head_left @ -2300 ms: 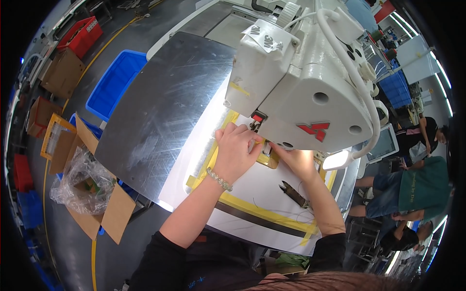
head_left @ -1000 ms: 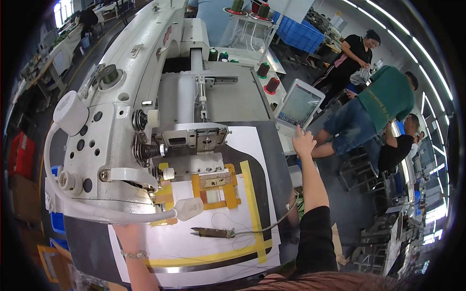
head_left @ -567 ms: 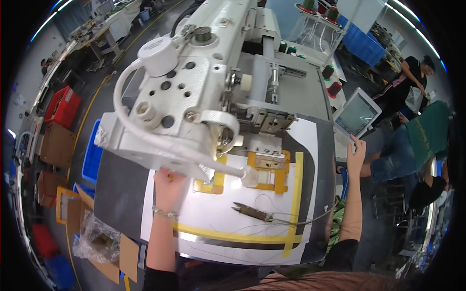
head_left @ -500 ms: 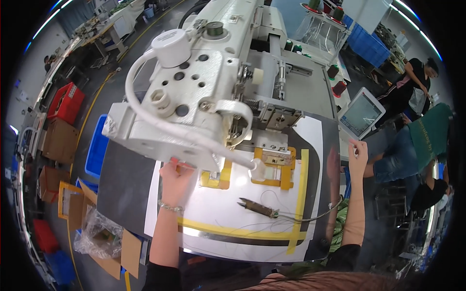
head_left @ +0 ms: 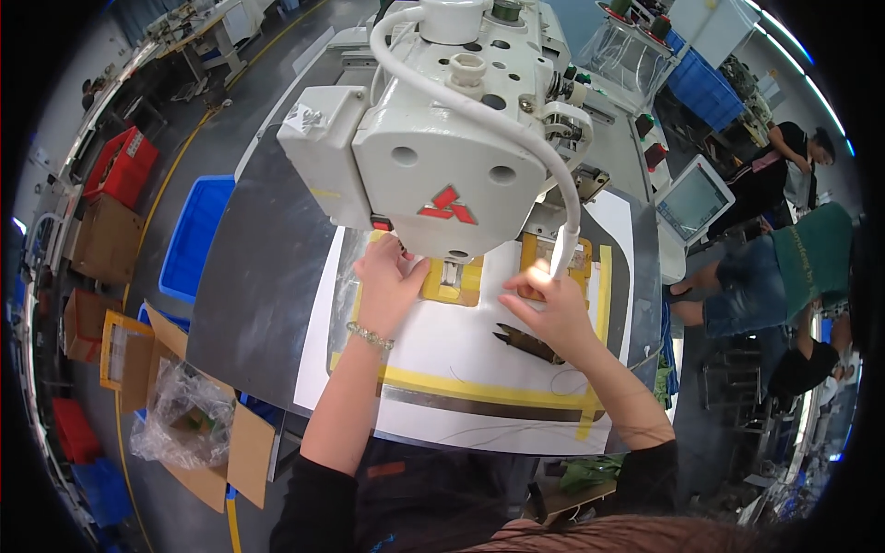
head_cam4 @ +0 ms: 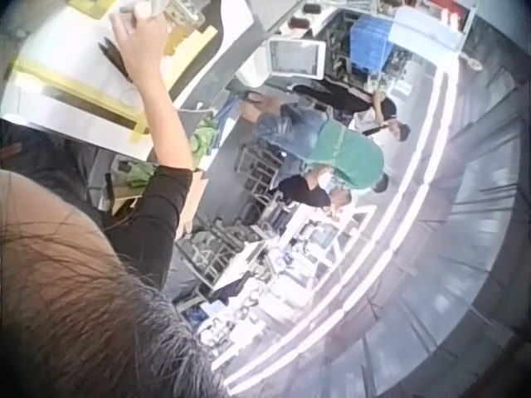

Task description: Sewing pieces of leather and fabric together using an industrial sewing machine.

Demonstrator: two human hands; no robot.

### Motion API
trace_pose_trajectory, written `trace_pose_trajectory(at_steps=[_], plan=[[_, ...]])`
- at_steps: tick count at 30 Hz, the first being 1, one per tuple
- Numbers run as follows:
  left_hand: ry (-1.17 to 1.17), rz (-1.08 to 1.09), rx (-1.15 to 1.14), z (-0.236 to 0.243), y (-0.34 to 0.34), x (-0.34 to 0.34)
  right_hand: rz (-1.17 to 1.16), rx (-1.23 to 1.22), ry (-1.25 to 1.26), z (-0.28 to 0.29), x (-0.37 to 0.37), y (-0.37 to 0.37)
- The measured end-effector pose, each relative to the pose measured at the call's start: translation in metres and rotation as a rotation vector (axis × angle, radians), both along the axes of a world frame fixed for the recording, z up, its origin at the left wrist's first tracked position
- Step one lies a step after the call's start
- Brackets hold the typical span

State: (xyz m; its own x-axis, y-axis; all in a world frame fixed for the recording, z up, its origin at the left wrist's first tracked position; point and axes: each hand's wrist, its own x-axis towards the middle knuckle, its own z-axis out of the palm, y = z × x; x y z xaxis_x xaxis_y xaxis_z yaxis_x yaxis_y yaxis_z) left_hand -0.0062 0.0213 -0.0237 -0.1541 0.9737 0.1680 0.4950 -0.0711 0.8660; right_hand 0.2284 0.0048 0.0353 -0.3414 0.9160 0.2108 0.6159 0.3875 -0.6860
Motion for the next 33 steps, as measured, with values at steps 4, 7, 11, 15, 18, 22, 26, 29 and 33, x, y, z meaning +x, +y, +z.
trace_pose_trajectory(at_steps=[4, 7, 11, 15, 18, 22, 26, 29, 33], plan=[[-0.033, 0.019, 0.062, -0.005, -0.001, -0.001, 0.056, 0.118, 0.018, -0.011, -0.036, 0.026], [-0.065, 0.014, 0.051, -0.001, -0.003, -0.003, -0.016, -0.003, 0.026, -0.017, -0.050, 0.034], [-0.076, 0.004, 0.030, -0.001, -0.001, -0.003, -0.098, -0.077, 0.087, -0.025, -0.054, 0.038], [-0.100, 0.004, 0.045, -0.003, -0.001, -0.003, -0.076, -0.010, 0.162, -0.030, -0.057, 0.041], [-0.109, 0.010, 0.057, -0.002, -0.001, -0.003, -0.082, -0.049, 0.111, -0.029, -0.060, 0.045], [-0.102, 0.005, 0.030, 0.000, -0.001, -0.004, -0.087, 0.000, 0.064, -0.031, -0.062, 0.047], [-0.044, -0.003, 0.081, -0.003, -0.002, -0.003, -0.102, -0.029, 0.049, -0.030, -0.061, 0.046], [0.008, 0.011, 0.060, -0.004, -0.003, -0.002, -0.093, -0.027, 0.054, -0.024, -0.062, 0.044], [0.051, 0.018, 0.081, -0.006, -0.003, -0.002, -0.063, 0.022, 0.053, -0.023, -0.060, 0.045]])
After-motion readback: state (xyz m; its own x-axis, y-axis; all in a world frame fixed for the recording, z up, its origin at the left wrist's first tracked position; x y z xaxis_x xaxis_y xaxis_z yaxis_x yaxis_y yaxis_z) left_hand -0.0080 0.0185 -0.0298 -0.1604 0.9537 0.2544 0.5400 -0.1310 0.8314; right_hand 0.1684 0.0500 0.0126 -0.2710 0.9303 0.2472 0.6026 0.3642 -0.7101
